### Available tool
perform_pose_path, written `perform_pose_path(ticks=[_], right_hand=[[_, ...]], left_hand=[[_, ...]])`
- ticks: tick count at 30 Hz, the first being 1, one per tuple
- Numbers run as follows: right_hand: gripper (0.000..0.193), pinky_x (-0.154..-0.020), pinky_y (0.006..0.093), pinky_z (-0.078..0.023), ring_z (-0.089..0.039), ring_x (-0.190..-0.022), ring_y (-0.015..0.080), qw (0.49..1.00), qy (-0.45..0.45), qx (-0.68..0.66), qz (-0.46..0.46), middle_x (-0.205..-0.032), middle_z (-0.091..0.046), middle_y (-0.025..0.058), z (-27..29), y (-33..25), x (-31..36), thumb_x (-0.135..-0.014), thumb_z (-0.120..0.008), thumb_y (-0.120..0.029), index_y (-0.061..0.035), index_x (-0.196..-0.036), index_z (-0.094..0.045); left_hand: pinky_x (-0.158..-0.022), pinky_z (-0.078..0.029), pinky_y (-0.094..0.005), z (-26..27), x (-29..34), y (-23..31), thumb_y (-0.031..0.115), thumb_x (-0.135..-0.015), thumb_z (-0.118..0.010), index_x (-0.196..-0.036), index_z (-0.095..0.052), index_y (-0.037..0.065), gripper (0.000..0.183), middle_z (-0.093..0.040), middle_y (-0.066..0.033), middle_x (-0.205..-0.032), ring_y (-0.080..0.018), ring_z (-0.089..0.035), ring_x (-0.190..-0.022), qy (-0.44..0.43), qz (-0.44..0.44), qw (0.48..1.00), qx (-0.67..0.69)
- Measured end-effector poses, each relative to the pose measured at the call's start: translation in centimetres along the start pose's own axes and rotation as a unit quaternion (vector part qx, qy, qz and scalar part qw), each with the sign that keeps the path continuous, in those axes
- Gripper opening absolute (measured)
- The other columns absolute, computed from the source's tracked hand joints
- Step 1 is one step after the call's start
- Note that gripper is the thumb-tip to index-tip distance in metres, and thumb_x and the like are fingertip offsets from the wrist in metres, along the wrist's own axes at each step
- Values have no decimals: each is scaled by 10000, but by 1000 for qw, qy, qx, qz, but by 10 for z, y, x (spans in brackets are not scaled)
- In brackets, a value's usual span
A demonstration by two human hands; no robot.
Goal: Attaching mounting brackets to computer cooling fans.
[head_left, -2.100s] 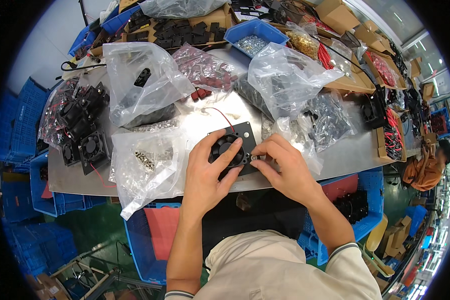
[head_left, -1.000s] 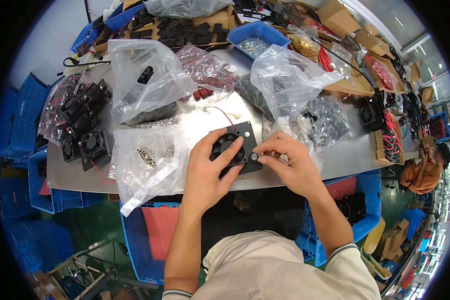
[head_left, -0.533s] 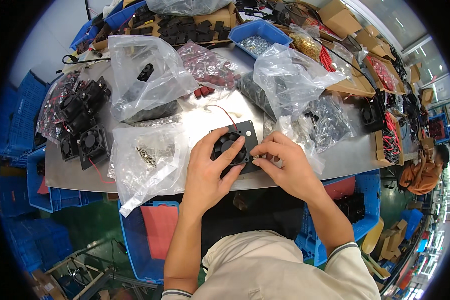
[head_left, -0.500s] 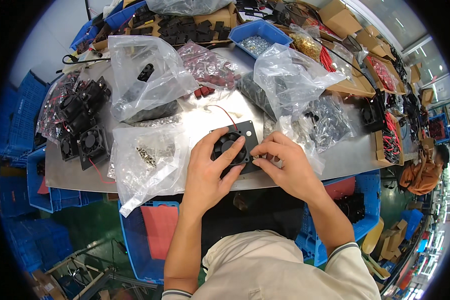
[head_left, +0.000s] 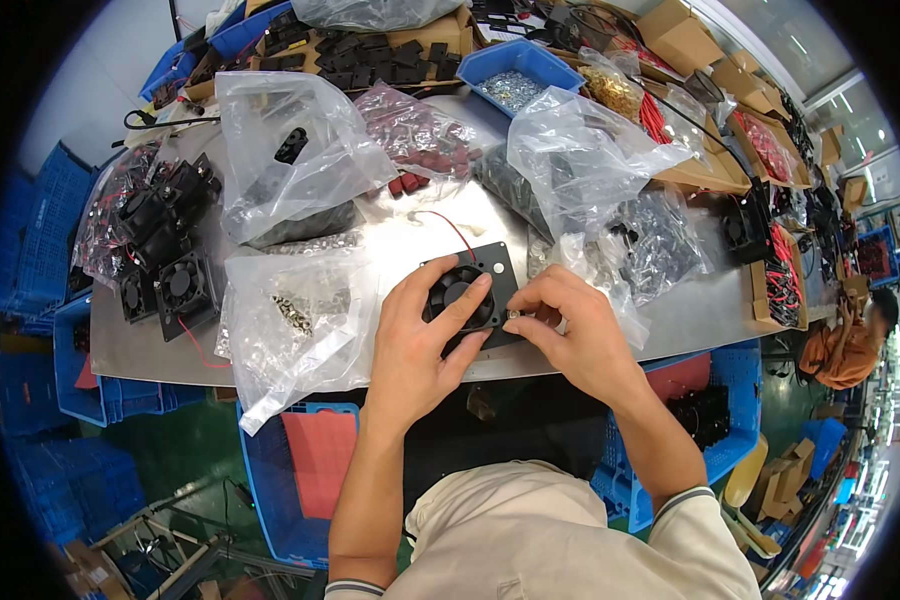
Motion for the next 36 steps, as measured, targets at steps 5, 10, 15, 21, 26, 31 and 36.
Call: perform_pose_path(ticks=[5, 10, 15, 21, 26, 31, 36], right_hand=[[299, -660, 288, -474, -564, -728, 163, 999, -18, 32, -22, -899, -586, 64, -1, 5, 0, -769, -806, -54, -20, -1028, -661], [323, -675, 279, -471, -566, -777, 157, 1000, -15, -18, -13, -988, -578, 62, 1, -4, 12, -785, -803, -77, -29, -1070, -660], [392, -688, 263, -470, -564, -800, 144, 999, -18, -51, -3, -1073, -564, 59, 6, 8, 28, -806, -785, -80, -51, -1179, -664], [346, -689, 237, -463, -557, -786, 99, 994, 23, -107, -20, -1067, -557, 65, -1, 11, 31, -818, -761, -45, -27, -1153, -675], [422, -705, 226, -464, -561, -805, 114, 990, 33, -133, -23, -1136, -531, 65, -4, 18, 32, -824, -745, -23, -47, -1232, -640], [439, -813, 256, -485, -562, -976, 118, 970, 101, -219, 11, -1174, -536, 45, -7, 52, 46, -851, -636, 82, -19, -1273, -573], [210, -680, 245, -464, -561, -811, 139, 955, 233, -167, 73, -1008, -564, 80, -3, 71, 69, -896, -571, 82, 15, -1092, -608]], left_hand=[[-997, -463, -412, 2, -2, 3, 55, -706, -787, -1284, -670, 163, 600, -527, -162, -1356, -358, -548, -1188, -9, 1, 1000, -7], [-1002, -462, -415, 1, 0, 0, 42, -702, -786, -1285, -670, 164, 607, -521, -168, -1361, -359, -550, -1189, -7, 6, 1000, -2], [-1006, -460, -415, -1, 1, 2, 34, -705, -784, -1286, -669, 158, 605, -520, -169, -1358, -359, -548, -1193, -7, 4, 1000, -4], [-1009, -460, -410, -5, -1, 0, 30, -709, -778, -1282, -669, 138, 593, -517, -167, -1355, -353, -549, -1197, -4, 9, 1000, -3], [-1014, -455, -418, -5, -3, -3, 61, -723, -776, -1276, -668, 125, 568, -516, -174, -1354, -365, -548, -1196, -1, 20, 1000, 10], [-1022, -445, -431, 3, 2, 0, 159, -776, -784, -1290, -656, 152, 530, -522, -184, -1358, -379, -527, -1225, 4, -4, 1000, -19], [-1001, -450, -434, 24, -5, 42, 141, -737, -808, -1269, -670, 161, 550, -533, -172, -1334, -367, -538, -1188, 25, -35, 997, -63]])
Point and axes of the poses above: each hand's wrist, its own x-axis away from the middle knuckle, its own z-axis out of the back of the hand, y = z × x, the point moved 6 cm from there along -x, towards the middle knuckle
